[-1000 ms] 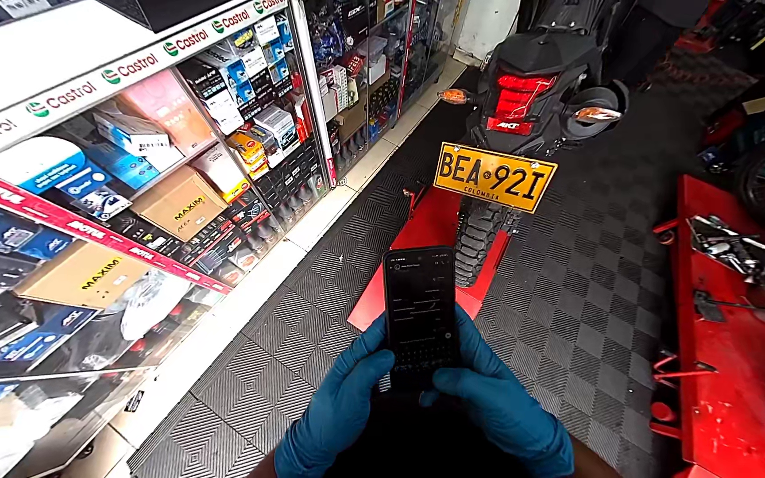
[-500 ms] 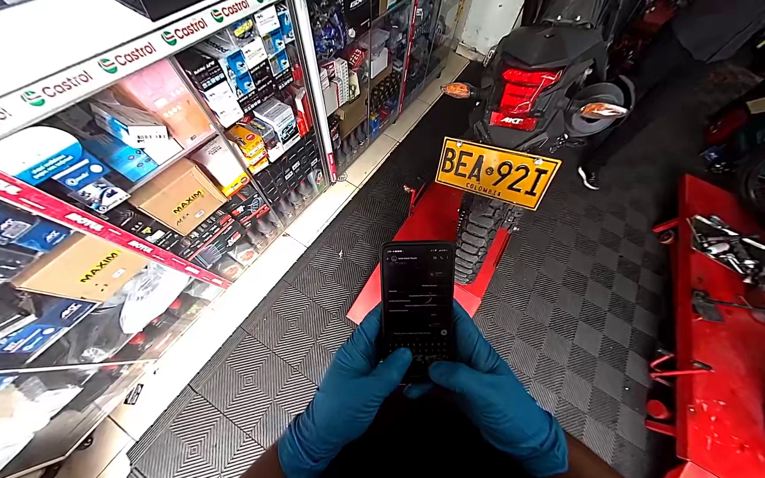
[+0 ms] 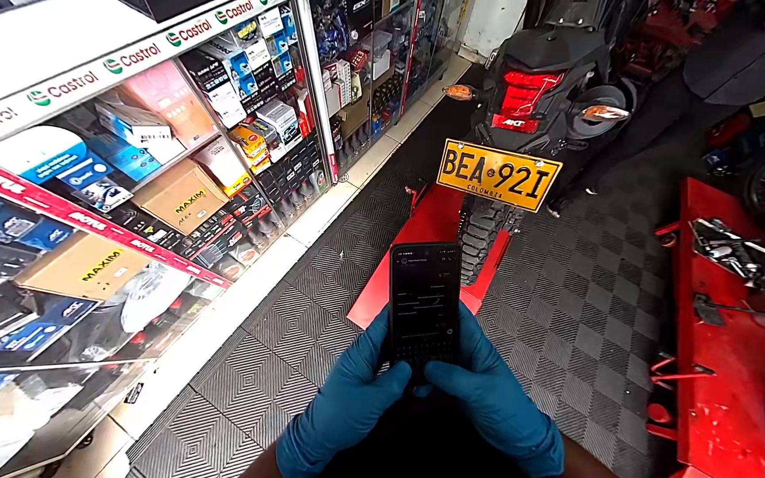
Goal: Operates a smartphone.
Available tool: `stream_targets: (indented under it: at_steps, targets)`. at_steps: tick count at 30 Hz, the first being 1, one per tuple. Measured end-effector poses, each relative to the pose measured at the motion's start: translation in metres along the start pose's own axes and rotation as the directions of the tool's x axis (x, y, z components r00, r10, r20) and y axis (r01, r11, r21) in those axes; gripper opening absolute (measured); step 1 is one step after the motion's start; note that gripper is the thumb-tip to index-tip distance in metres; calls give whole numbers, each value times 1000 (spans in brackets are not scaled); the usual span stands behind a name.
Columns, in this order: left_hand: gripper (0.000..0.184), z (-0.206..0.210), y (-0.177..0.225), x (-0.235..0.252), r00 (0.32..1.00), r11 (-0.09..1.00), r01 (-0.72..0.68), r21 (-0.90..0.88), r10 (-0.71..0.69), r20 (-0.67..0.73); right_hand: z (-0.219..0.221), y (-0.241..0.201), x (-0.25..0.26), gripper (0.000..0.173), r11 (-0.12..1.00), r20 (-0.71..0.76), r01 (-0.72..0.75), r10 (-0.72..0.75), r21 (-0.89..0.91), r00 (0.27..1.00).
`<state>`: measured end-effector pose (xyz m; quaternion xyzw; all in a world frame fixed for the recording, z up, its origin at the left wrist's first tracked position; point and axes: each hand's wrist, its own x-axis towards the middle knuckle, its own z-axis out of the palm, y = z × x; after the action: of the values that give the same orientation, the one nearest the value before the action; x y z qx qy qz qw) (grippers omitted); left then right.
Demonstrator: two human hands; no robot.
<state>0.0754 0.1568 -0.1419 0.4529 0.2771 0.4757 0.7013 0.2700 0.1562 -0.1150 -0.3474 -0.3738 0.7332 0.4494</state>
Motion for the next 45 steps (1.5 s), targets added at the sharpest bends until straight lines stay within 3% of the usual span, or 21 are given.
stream_targets:
  at_steps: [6,15,19,22,29,36,42,45]
  targets:
    - [59,-4,3,-1,999,999,5,-37,-4,46,-1,-1,-2,80,1000,50,-8,9,-26,999]
    - [54,4,6,1,999,996,31,-80,-33,-27,-8,1,-3,57,1000,66,5,-5,6,998]
    - [50,8,5,2,997,998,3,-67,-8,-73,-5,1,-4,67,999,95,40,-40,3,995]
    - [58,4,2,1,1000,999,-6,-52,5,-28,-2,-1,-3,69,999,74,39,-37,-31,997]
    - [56,5,3,1,1000,998,-1,-60,-1,-28,-4,1,-3,55,1000,35,12,-11,-11,999]
    - [58,4,2,2,999,1000,-10,-22,9,-46,-1,0,-3,72,999,67,38,-36,-29,997]
    - [59,4,3,2,1000,999,-17,-41,16,-26,-4,0,-3,60,1000,61,21,-21,6,998]
    - [59,4,2,1,1000,999,-10,-36,9,-28,-3,-1,-3,62,1000,51,13,-13,-4,999]
